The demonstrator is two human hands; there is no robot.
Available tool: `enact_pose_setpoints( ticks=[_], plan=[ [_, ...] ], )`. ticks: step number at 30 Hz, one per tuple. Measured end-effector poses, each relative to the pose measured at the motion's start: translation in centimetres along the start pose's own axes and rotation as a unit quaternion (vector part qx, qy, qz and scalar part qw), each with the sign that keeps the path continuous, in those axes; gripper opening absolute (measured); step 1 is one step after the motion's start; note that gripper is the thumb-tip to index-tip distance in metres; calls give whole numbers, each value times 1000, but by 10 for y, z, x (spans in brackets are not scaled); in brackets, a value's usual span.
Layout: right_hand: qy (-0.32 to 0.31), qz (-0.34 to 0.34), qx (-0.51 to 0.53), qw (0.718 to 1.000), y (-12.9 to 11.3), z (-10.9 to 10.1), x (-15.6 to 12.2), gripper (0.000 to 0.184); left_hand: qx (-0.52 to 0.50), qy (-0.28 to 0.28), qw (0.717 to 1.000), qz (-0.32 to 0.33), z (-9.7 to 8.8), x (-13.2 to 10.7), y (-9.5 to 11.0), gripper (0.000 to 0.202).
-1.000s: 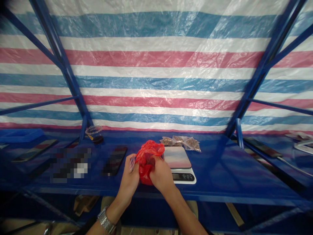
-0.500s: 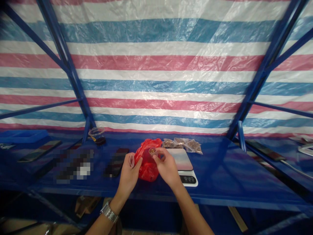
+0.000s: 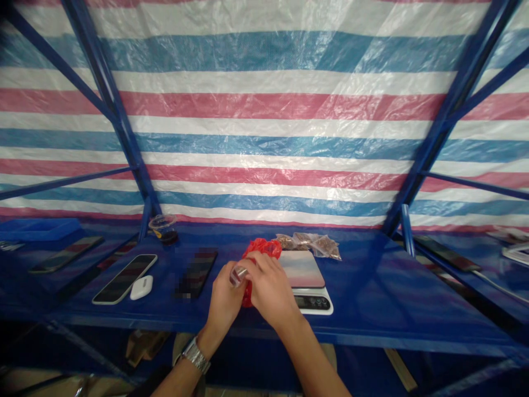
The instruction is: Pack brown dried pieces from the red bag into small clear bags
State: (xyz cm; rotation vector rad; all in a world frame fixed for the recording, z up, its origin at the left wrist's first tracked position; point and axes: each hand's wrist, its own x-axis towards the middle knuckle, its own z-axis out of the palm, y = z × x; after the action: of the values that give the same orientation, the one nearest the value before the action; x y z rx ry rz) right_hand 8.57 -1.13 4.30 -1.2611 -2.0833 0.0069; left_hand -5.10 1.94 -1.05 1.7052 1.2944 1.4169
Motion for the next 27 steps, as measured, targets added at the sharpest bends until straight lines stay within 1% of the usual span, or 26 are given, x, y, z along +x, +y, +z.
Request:
enact_pose_setpoints(
  ticks=[2, 4, 11, 16, 20, 23, 25, 27],
  plan=[
    [-9, -20, -36, 999, -1, 0, 0, 44, -18, -5, 1000, -2, 3, -1, -1, 6],
    [-10, -25, -47, 999, -1, 1, 0, 46, -35, -10, 999, -7, 5, -1, -1, 7],
    [17, 6, -4, 1000, 5, 8, 0, 35, -35, -3, 999, -7, 5, 1, -3, 13],
    [16, 0, -3, 1000, 6, 8, 0, 35, -24, -5, 1000, -7, 2, 1, -4, 9],
    [13, -2, -5, 1000, 3, 8, 0, 37, -25, 10, 1000, -1, 1, 1, -2, 10],
    [17, -3, 13, 1000, 0, 8, 1, 40, -30, 15, 999, -1, 1, 0, -1, 9],
    [23, 1, 33, 999, -1, 9, 2, 39, -35, 15, 999, -3, 2, 0, -1, 12],
    [30, 7, 50, 998, 0, 11, 3, 34, -41, 13, 999, 1, 2, 0, -2, 18]
  ],
)
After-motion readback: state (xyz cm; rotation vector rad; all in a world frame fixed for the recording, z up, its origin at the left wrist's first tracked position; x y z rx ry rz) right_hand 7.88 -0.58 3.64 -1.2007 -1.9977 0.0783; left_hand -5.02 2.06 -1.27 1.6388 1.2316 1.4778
